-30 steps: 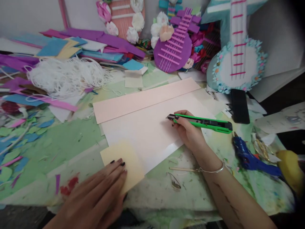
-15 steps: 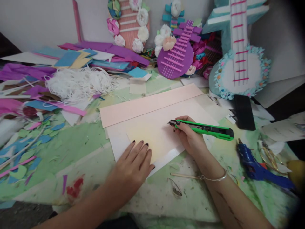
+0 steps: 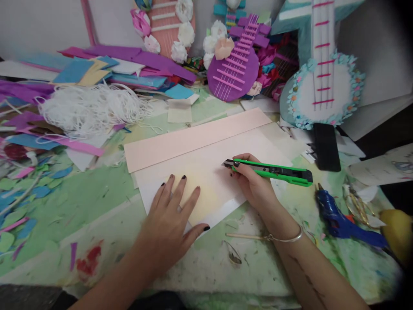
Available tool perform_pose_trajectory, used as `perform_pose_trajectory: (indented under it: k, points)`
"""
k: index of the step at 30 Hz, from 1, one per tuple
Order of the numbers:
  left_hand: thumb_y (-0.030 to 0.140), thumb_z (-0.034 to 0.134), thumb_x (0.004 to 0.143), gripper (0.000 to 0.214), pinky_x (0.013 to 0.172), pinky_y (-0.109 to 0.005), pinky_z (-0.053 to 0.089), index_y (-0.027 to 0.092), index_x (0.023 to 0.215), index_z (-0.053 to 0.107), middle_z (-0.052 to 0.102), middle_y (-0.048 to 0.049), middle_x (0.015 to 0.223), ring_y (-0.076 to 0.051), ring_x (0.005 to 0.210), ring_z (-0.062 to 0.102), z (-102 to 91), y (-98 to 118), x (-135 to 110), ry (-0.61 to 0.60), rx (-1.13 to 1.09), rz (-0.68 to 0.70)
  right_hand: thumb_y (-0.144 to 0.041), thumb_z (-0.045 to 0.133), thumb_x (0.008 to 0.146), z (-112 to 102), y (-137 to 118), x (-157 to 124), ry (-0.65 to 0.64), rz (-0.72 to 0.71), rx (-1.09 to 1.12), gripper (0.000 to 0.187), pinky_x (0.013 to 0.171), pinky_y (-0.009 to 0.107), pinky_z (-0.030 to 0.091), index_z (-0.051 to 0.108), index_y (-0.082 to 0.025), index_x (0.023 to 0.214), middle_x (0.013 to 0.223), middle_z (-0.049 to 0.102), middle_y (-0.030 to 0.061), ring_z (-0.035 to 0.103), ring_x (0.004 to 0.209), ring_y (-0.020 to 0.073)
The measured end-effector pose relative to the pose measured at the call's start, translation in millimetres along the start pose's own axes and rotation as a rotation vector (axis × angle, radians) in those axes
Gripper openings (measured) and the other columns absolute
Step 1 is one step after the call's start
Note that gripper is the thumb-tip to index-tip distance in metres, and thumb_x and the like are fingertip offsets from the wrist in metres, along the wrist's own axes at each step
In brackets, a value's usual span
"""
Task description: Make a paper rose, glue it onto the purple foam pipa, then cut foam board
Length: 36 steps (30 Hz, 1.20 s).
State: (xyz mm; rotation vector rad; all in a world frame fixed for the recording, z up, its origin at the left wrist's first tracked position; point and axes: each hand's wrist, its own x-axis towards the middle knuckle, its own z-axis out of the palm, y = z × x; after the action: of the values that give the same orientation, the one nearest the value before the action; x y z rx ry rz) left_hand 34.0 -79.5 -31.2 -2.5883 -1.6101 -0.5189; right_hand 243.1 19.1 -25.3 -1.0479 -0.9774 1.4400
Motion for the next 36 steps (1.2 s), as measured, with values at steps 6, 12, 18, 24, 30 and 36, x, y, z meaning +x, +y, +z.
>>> perform_pose_trajectory:
  k: [6,12,18,24,30,36]
  points:
    - [0.032,0.051,0.09,0.042,0.105,-0.065,0.033,0.014,0.129,0.053,0.047,-0.021,0.138,-0.042,0.136,0.033,2.2,-7.0,1.4,-0.009,-0.005,0.057,-0.022,0.066,0.075,-2.0,2.7,1.3,-0.019,-0.013,-0.014,0.013,0.066,0.025,0.043,0.059,-0.02,0.086,0.083,0.059,-0.0003,0.053,0.068,0.0091]
    - [0.031,0.05,0.091,0.042,0.103,-0.062,0.037,0.015,0.129,0.052,0.047,-0.0208,0.138,-0.04,0.135,0.034,1.9,-7.5,3.6,-0.003,-0.015,0.071,-0.02,0.066,0.073,-0.4,1.1,0.7,-0.021,-0.023,-0.009,0.012,0.067,0.025,0.044,0.059,-0.02,0.083,0.085,0.058,-0.0001,0.053,0.069,0.0091]
    - [0.033,0.052,0.09,0.042,0.103,-0.062,0.036,0.016,0.128,0.053,0.049,-0.0199,0.138,-0.041,0.135,0.035,3.5,-4.3,5.3,0.001,0.003,0.054,-0.025,0.068,0.072,0.5,-0.1,0.6,-0.017,-0.032,-0.041,0.015,0.067,0.026,0.045,0.058,-0.021,0.082,0.084,0.058,-0.0002,0.052,0.069,0.0098]
    - [0.031,0.052,0.09,0.041,0.102,-0.063,0.035,0.014,0.127,0.054,0.049,-0.0213,0.137,-0.041,0.134,0.035,3.7,-4.0,5.9,0.013,-0.001,0.058,-0.023,0.066,0.074,-0.2,0.0,0.7,-0.022,-0.043,-0.035,0.012,0.067,0.025,0.044,0.059,-0.02,0.082,0.084,0.057,-0.0003,0.053,0.069,0.0093]
    - [0.031,0.051,0.09,0.041,0.104,-0.063,0.033,0.015,0.128,0.053,0.048,-0.0205,0.138,-0.041,0.135,0.035,3.5,-2.8,6.3,-0.004,-0.014,0.045,-0.022,0.067,0.073,-0.1,0.7,0.2,-0.02,-0.039,-0.031,0.012,0.067,0.025,0.044,0.059,-0.02,0.082,0.084,0.058,-0.0005,0.053,0.07,0.0094]
    - [0.03,0.051,0.09,0.042,0.105,-0.064,0.03,0.017,0.13,0.051,0.046,-0.0195,0.141,-0.039,0.137,0.032,3.0,-2.1,6.7,-0.044,-0.024,0.024,-0.023,0.066,0.075,-1.2,1.8,0.2,-0.018,-0.031,-0.074,0.012,0.069,0.027,0.044,0.058,-0.021,0.084,0.086,0.059,0.0,0.053,0.07,0.0096]
